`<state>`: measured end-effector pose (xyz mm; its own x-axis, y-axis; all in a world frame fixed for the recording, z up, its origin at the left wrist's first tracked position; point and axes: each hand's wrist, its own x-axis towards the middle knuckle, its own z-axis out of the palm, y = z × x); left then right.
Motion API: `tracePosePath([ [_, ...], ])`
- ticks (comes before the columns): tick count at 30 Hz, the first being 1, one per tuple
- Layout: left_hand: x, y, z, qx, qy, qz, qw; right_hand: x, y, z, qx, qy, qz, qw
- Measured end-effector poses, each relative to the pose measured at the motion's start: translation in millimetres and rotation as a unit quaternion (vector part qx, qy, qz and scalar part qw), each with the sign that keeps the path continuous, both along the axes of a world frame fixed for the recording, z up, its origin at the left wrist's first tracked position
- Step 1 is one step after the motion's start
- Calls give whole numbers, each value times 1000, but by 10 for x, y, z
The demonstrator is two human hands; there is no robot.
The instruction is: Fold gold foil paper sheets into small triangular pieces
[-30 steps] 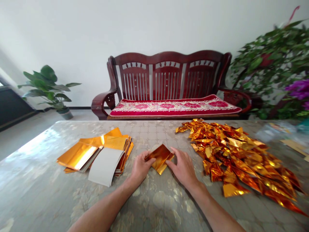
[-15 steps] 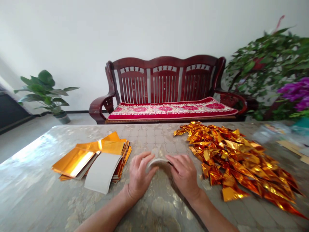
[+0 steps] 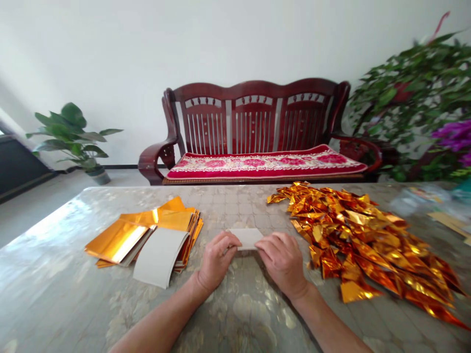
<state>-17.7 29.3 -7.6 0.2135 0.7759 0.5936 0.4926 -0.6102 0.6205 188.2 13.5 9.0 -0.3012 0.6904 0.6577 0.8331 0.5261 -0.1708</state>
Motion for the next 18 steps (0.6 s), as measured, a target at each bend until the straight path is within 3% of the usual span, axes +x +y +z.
tracePosePath([
  [4,-50,-1,18,-14,116,21,993,53,14,-29,-25,-27,-5,999],
  [10,7,-38,23,20,275,-29,961,27,23,-91,-78,-65,-3,995],
  [18,44,3,3,-8,338,-7,941,76,6,-89,-138,-87,6,987],
])
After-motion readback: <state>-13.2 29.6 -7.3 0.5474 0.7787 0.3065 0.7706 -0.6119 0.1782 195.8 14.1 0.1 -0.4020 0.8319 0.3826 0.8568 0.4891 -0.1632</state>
